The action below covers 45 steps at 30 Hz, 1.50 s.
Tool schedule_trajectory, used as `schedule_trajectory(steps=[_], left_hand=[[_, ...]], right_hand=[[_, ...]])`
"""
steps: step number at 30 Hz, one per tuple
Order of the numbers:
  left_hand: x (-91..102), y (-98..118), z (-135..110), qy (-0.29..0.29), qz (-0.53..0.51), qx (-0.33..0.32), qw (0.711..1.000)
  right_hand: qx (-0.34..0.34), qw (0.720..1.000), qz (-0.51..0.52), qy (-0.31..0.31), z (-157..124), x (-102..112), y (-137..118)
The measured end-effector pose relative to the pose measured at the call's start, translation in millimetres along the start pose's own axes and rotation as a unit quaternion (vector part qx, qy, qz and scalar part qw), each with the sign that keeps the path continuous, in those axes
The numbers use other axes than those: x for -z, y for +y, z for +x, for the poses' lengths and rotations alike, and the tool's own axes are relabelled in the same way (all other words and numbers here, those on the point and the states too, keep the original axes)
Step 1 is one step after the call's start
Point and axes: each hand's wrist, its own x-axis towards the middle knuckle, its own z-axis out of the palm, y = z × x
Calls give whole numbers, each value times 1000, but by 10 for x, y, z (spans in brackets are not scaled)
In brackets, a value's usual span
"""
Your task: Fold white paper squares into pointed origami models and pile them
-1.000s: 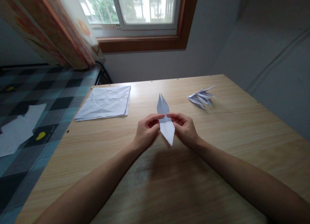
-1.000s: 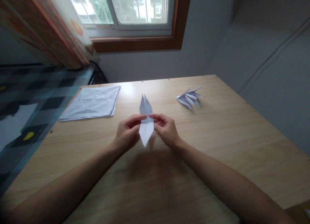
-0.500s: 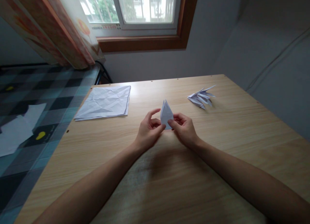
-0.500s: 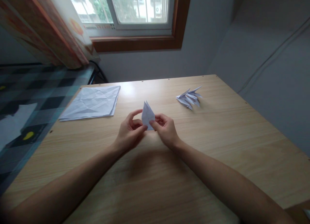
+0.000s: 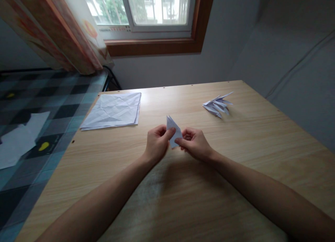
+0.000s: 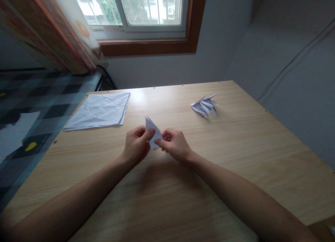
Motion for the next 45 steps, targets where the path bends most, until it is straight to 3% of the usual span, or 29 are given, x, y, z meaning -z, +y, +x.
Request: schedule_trajectory(steps=[5, 12, 19, 24, 27, 33, 45], left_hand=[[6, -25, 43, 64, -29, -25, 997], [-4, -13, 59, 70, -60, -32, 995], [-72, 91, -13, 73, -40, -20, 996], [-102, 179, -101, -33, 136, -99, 985], [-92, 163, -107, -84, 166, -112, 976], [-71, 103, -88, -88, 155, -104, 979], [-48, 47, -44, -75, 9, -6, 997]], right_hand=[[11, 997, -71, -30, -11, 7, -17], [12, 998, -52, -36, -8, 8, 9], [4, 995, 17, 97, 35, 11, 30], [11, 987, 15, 161, 45, 20, 59], [19, 991, -3, 135, 29, 21, 87], [97, 993, 18, 58, 24, 5, 126], [57, 989, 133, 6, 50, 24, 158]])
